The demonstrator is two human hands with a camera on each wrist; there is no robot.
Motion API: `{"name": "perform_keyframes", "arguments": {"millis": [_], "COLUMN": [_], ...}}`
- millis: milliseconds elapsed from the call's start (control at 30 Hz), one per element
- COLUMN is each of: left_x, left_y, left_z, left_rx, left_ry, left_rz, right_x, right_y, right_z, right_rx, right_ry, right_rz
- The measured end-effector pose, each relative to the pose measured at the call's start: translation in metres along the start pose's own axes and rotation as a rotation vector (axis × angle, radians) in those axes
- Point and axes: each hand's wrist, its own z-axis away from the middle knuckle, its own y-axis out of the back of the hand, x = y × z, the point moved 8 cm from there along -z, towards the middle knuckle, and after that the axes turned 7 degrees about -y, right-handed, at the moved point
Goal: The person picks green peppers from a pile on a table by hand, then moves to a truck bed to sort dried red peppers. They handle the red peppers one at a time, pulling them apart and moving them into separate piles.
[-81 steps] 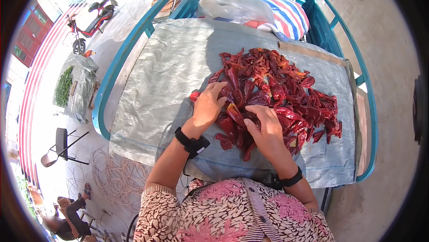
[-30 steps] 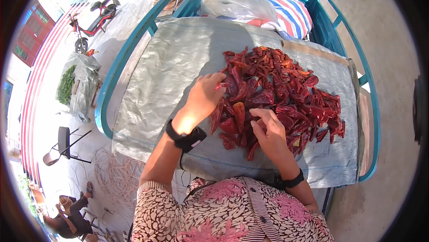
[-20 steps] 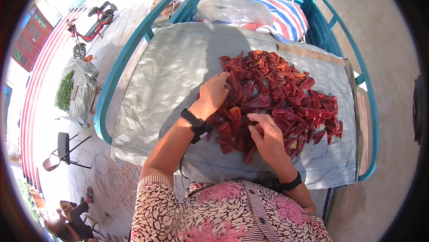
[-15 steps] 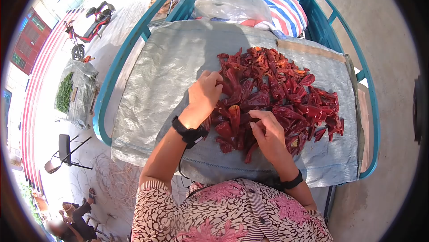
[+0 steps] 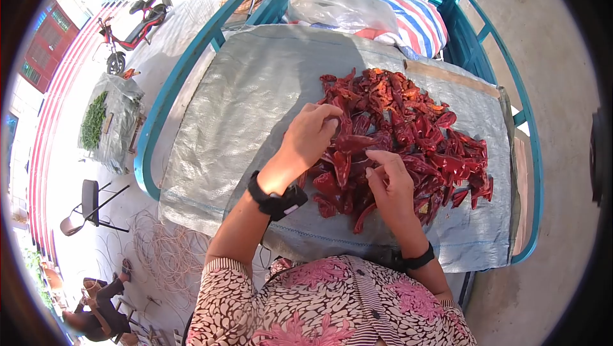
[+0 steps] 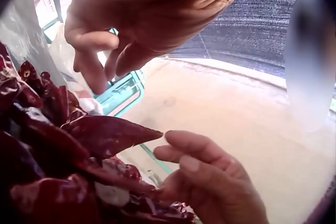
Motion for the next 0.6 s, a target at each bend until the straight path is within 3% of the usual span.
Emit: {"name": "perform_keyframes", "arguments": {"millis": [100,167,267,367,467,600], "left_x": [-0.023,-0.045,-0.058,-0.060,-0.027,0.024], "left_y": [-0.024,-0.045,-0.053,-0.048,-0.029,-0.002], "left_z": [-0.022,-0.028,-0.033,-0.026,-0.010,0.016], "left_rx": [-0.072,-0.190,-0.219,0.023,0.138,0.201], "left_ry": [0.051,0.297,0.333,0.230,0.165,0.050], "left_rz": [0.042,0.301,0.262,0.346,0.470,0.269], "right_x": [0.003,0.005,0.007,0.011,0.010,0.009], "right_y": [0.003,0.005,0.006,0.008,0.011,0.009], "right_z": [0.002,0.003,0.004,0.006,0.003,-0.001], "right_rx": [0.031,0.024,0.021,0.023,0.046,0.075], "right_ry": [0.019,-0.006,-0.025,-0.034,-0.042,-0.035], "right_rz": [0.029,0.024,0.011,0.011,0.000,-0.029]}}
